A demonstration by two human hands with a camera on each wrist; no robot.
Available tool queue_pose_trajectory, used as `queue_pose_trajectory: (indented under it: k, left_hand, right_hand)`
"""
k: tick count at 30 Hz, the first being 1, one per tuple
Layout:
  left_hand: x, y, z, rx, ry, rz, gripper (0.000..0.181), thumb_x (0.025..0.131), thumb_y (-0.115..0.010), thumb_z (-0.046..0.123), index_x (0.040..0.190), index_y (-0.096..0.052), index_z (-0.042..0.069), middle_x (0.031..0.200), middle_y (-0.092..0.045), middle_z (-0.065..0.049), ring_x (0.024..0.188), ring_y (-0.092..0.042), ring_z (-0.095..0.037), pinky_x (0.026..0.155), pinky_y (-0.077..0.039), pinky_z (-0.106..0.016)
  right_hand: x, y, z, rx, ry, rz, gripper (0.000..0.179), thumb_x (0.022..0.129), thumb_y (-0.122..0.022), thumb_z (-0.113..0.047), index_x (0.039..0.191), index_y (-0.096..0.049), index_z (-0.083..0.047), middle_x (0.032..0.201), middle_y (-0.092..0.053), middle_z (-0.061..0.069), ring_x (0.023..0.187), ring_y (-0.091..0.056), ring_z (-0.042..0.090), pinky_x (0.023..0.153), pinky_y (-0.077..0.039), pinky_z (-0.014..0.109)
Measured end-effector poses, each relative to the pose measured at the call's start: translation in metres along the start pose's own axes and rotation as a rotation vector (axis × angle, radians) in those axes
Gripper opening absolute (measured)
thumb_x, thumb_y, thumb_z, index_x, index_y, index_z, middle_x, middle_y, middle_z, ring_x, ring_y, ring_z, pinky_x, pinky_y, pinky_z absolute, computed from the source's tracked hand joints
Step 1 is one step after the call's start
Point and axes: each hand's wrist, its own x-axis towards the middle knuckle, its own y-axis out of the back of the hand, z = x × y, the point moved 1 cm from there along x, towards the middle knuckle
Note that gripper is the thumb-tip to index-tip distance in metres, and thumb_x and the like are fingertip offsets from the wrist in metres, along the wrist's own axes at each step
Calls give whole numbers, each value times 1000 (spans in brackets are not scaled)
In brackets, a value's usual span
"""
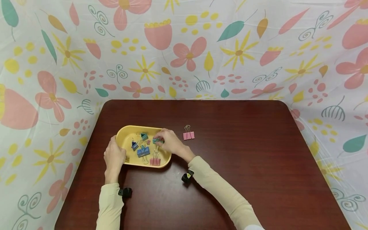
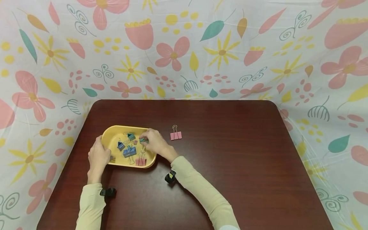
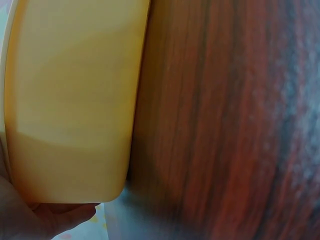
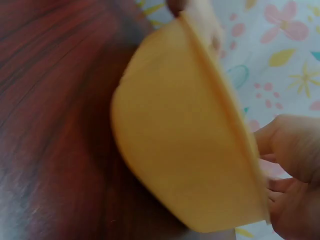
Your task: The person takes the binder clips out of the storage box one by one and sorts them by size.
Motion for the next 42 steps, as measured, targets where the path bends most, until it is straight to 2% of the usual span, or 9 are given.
queue_pose_trajectory:
  k: [4, 7, 10, 13, 17, 21, 23, 31, 42]
  left_hand:
    - [-1, 0, 0, 5, 2, -2, 61, 88, -50, 0, 149, -41, -1, 131, -58, -29, 108, -59, -53, 89, -45, -66]
    - [-1, 1, 1, 2, 1, 0, 61, 89, -50, 0, 149, -41, -1, 131, -58, -29, 108, -59, -52, 89, -45, -66]
    - [-1, 0, 1, -3, -2, 8, 60, 89, -50, 0, 148, -42, -1, 131, -58, -29, 109, -59, -52, 91, -44, -66]
    - [-1, 0, 1, -4, -1, 14, 60, 89, -49, 0, 148, -42, -1, 131, -58, -29, 110, -59, -52, 92, -44, -66]
    - [-1, -1, 0, -5, -1, 15, 59, 89, -48, 0, 148, -43, -1, 131, -59, -29, 110, -59, -52, 91, -44, -66]
    - [-1, -2, 1, -10, -3, 8, 59, 89, -48, 1, 148, -42, -1, 131, -59, -29, 110, -59, -52, 91, -44, -66]
    - [-1, -2, 1, -12, -4, 8, 59, 89, -48, 1, 148, -42, -1, 131, -59, -29, 110, -59, -52, 92, -44, -66]
    - [-1, 3, 5, -14, -6, 20, 58, 89, -47, 0, 148, -43, -1, 131, -60, -29, 107, -60, -53, 89, -44, -66]
    - [-5, 2, 3, -30, 4, 10, 57, 90, -50, 1, 147, -43, -2, 129, -60, -30, 108, -60, -51, 92, -43, -65]
  right_hand:
    - [-2, -7, 0, -160, 23, 47, 19, 90, -75, -8, 108, -79, -12, 104, -69, 7, 95, -66, 20, 82, -56, 34]
    - [-2, -11, 4, -192, 44, 122, 14, 92, -73, -10, 104, -80, -12, 98, -70, 5, 90, -66, 18, 79, -56, 33]
    - [-3, -11, 6, -141, 52, 190, 11, 94, -71, -12, 100, -80, -11, 94, -71, 4, 83, -65, 15, 75, -54, 29]
    - [-3, -11, 6, -67, 39, 221, 11, 95, -70, -14, 97, -80, -10, 91, -72, 3, 76, -63, 12, 69, -51, 24]
    - [-4, -10, 5, 39, -38, 213, 13, 96, -70, -19, 99, -80, -13, 87, -74, 1, 68, -61, 6, 62, -48, 17]
    - [-5, -8, 3, 132, -130, 193, 13, 94, -70, -23, 98, -81, -17, 83, -76, -3, 65, -61, 2, 62, -48, 16]
    - [-5, -7, 2, 158, -148, 182, 12, 92, -70, -22, 96, -81, -19, 83, -76, -5, 66, -61, 1, 63, -49, 17]
    - [-5, -2, 2, 198, -119, 153, 8, 84, -81, -27, 87, -77, -20, 80, -75, -6, 68, -62, 2, 66, -49, 17]
    - [-12, 0, 3, 281, -75, 209, 8, 87, -75, -19, 86, -69, -14, 80, -69, -2, 72, -62, 6, 69, -53, 19]
